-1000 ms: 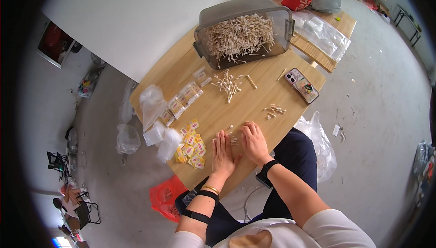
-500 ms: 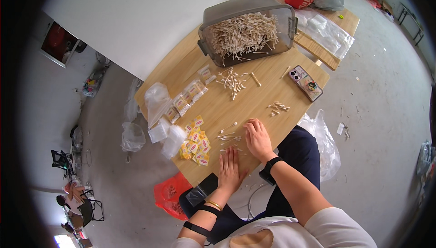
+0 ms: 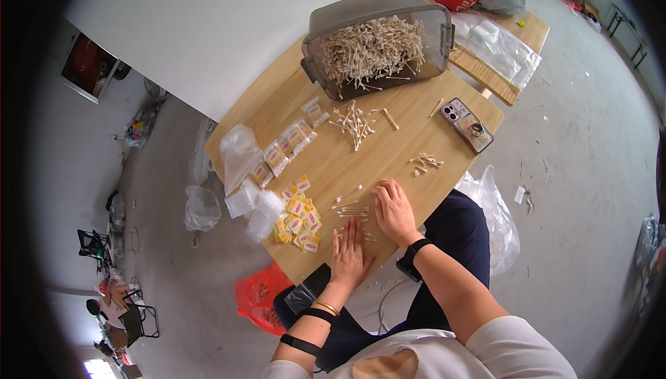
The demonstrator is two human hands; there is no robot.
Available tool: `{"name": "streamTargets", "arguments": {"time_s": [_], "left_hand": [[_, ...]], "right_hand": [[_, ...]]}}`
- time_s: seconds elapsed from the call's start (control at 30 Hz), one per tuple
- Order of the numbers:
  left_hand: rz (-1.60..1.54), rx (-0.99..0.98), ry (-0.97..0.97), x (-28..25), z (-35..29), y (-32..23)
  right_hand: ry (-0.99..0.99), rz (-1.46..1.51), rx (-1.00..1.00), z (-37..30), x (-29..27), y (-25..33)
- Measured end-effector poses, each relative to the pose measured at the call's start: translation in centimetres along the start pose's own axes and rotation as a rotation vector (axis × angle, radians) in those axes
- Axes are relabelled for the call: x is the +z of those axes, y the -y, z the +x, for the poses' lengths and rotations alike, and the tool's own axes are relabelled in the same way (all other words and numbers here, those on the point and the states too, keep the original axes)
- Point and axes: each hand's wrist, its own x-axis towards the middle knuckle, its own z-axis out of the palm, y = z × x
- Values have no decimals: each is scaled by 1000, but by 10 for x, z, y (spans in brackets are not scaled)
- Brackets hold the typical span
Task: Packing cotton swabs into small plastic bags.
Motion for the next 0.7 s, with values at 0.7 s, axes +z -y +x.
{"name": "streamTargets", "arguments": {"time_s": [0.7], "left_hand": [[-14,-7,-75,-37,82,26]], "right_hand": [[-32,14,-9,-1,4,-4]]}}
